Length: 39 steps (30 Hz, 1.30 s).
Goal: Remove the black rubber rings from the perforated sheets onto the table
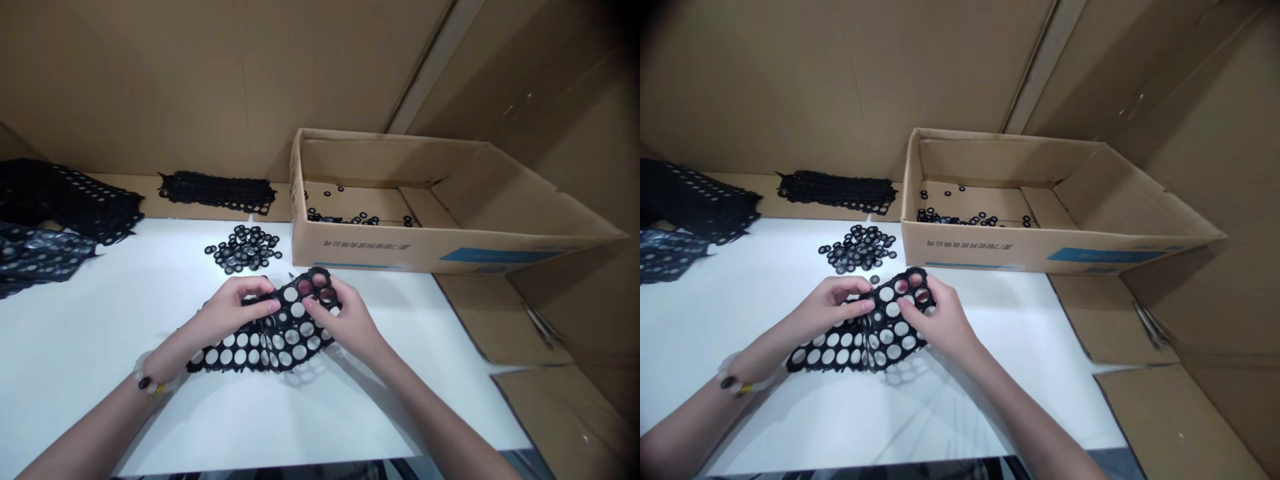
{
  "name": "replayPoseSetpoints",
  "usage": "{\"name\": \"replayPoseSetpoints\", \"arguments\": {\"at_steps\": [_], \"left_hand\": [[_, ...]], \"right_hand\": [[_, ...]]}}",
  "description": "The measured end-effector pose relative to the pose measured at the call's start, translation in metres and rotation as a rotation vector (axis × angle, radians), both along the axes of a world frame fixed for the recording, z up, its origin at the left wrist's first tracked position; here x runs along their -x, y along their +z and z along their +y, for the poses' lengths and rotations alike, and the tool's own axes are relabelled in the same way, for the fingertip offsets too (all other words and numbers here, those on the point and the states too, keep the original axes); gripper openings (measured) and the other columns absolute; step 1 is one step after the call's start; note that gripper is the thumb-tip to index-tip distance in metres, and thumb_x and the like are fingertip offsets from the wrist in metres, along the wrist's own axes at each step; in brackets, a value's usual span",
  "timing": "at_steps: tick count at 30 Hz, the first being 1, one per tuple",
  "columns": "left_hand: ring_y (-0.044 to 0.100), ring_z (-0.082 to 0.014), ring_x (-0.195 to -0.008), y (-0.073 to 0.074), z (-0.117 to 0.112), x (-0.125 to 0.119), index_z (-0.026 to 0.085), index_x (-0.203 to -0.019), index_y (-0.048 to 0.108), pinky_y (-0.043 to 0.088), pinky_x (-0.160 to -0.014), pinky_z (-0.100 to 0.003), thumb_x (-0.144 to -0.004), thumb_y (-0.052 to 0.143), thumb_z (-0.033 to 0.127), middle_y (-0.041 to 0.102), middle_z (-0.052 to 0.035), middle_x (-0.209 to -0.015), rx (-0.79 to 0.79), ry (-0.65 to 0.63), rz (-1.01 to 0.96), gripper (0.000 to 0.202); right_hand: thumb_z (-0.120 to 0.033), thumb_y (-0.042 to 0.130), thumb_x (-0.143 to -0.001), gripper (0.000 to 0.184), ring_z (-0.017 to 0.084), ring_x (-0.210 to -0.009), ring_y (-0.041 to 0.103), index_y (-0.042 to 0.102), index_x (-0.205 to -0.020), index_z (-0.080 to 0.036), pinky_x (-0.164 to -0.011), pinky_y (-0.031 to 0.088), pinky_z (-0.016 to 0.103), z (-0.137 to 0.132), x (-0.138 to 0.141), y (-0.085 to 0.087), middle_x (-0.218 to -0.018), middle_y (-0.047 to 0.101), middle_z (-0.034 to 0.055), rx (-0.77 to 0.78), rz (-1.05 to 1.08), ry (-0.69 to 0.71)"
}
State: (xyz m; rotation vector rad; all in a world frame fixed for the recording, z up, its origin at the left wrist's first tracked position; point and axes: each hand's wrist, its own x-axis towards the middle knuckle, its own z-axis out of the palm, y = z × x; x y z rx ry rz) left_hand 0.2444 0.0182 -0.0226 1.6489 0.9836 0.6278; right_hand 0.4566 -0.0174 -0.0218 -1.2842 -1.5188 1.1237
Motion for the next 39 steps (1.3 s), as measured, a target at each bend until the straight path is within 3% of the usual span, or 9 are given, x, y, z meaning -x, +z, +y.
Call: {"name": "replayPoseSetpoints", "arguments": {"at_steps": [4,7,10,16,20,23,27,32,39], "left_hand": [[0.056,-0.0148,-0.077,0.002,-0.003,-0.003,0.017,-0.077,0.064,0.043,-0.073,-0.025,-0.081,0.064,0.037,0.063,-0.0001,-0.078,0.016,-0.024,0.029,0.020],[0.058,-0.0156,-0.075,0.004,-0.006,-0.005,0.017,-0.077,0.066,0.044,-0.071,-0.026,-0.081,0.064,0.037,0.065,-0.0009,-0.077,0.027,-0.087,0.050,0.021],[0.059,-0.0159,-0.073,0.006,-0.009,-0.007,0.018,-0.079,0.068,0.044,-0.070,-0.026,-0.079,0.065,0.034,0.067,-0.0003,-0.076,0.004,-0.087,0.076,0.016],[0.058,-0.0164,-0.073,0.002,-0.009,-0.007,0.019,-0.077,0.066,0.044,-0.069,-0.027,-0.078,0.067,0.032,0.064,-0.0010,-0.078,-0.074,-0.089,0.092,0.014],[0.051,-0.0210,-0.091,0.002,-0.014,-0.008,0.020,-0.088,0.058,0.041,-0.080,-0.032,-0.076,0.069,0.034,0.060,-0.0041,-0.092,-0.381,0.069,0.160,0.021],[0.045,-0.0206,-0.085,0.006,-0.019,-0.010,0.020,-0.078,0.049,0.036,-0.078,-0.034,-0.080,0.064,0.033,0.056,-0.0017,-0.079,-0.553,0.071,0.297,0.020],[0.045,-0.0175,-0.075,0.009,-0.023,-0.013,0.019,-0.068,0.043,0.033,-0.078,-0.035,-0.088,0.051,0.032,0.051,0.0014,-0.068,-0.472,-0.101,0.351,0.025],[0.047,-0.0182,-0.082,0.009,-0.020,-0.012,0.020,-0.074,0.047,0.038,-0.074,-0.030,-0.093,0.042,0.035,0.051,-0.0013,-0.077,-0.305,-0.160,0.250,0.025],[0.047,-0.0194,-0.082,0.006,-0.020,-0.014,0.020,-0.072,0.046,0.040,-0.071,-0.030,-0.086,0.043,0.023,0.050,-0.0022,-0.076,-0.337,-0.160,0.293,0.015]], "right_hand": [[-0.024,0.063,-0.078,0.064,0.026,-0.123,0.044,0.038,-0.137,-0.025,-0.101,0.036,0.042,0.002,-0.007,0.004,-0.136,0.049,0.0086,-0.362,-0.195,0.035],[-0.022,0.062,-0.079,0.040,0.022,-0.103,0.056,0.056,-0.118,-0.023,-0.092,0.043,0.037,0.000,-0.004,0.004,-0.107,0.063,0.0059,-0.239,-0.178,0.177],[-0.021,0.058,-0.079,0.006,0.016,-0.072,0.055,0.061,-0.083,-0.019,-0.070,0.044,0.027,-0.003,0.001,0.002,-0.075,0.058,-0.0006,-0.033,-0.130,0.244],[-0.020,0.051,-0.081,0.011,0.012,-0.063,0.045,0.056,-0.071,-0.018,-0.060,0.035,0.022,-0.004,0.005,0.003,-0.064,0.049,-0.0040,0.101,-0.069,0.325],[-0.019,0.050,-0.081,0.021,0.010,-0.058,0.037,0.044,-0.061,-0.018,-0.054,0.029,0.021,-0.002,0.005,0.002,-0.058,0.039,-0.0053,0.054,-0.084,0.292],[-0.021,0.050,-0.081,0.022,0.010,-0.058,0.037,0.042,-0.060,-0.018,-0.055,0.030,0.021,-0.002,0.005,0.000,-0.058,0.039,-0.0051,0.014,-0.070,0.268],[-0.022,0.051,-0.083,0.021,0.011,-0.060,0.041,0.045,-0.062,-0.018,-0.056,0.031,0.022,-0.004,0.007,-0.002,-0.059,0.042,-0.0044,-0.028,-0.081,0.313],[-0.020,0.052,-0.083,0.021,0.011,-0.058,0.042,0.046,-0.063,-0.019,-0.057,0.033,0.022,-0.005,0.009,-0.005,-0.060,0.043,-0.0042,-0.081,-0.099,0.325],[-0.015,0.050,-0.075,0.015,0.011,-0.056,0.043,0.049,-0.060,-0.019,-0.057,0.036,0.022,-0.007,0.017,-0.010,-0.058,0.047,-0.0038,-0.120,-0.108,0.241]]}}
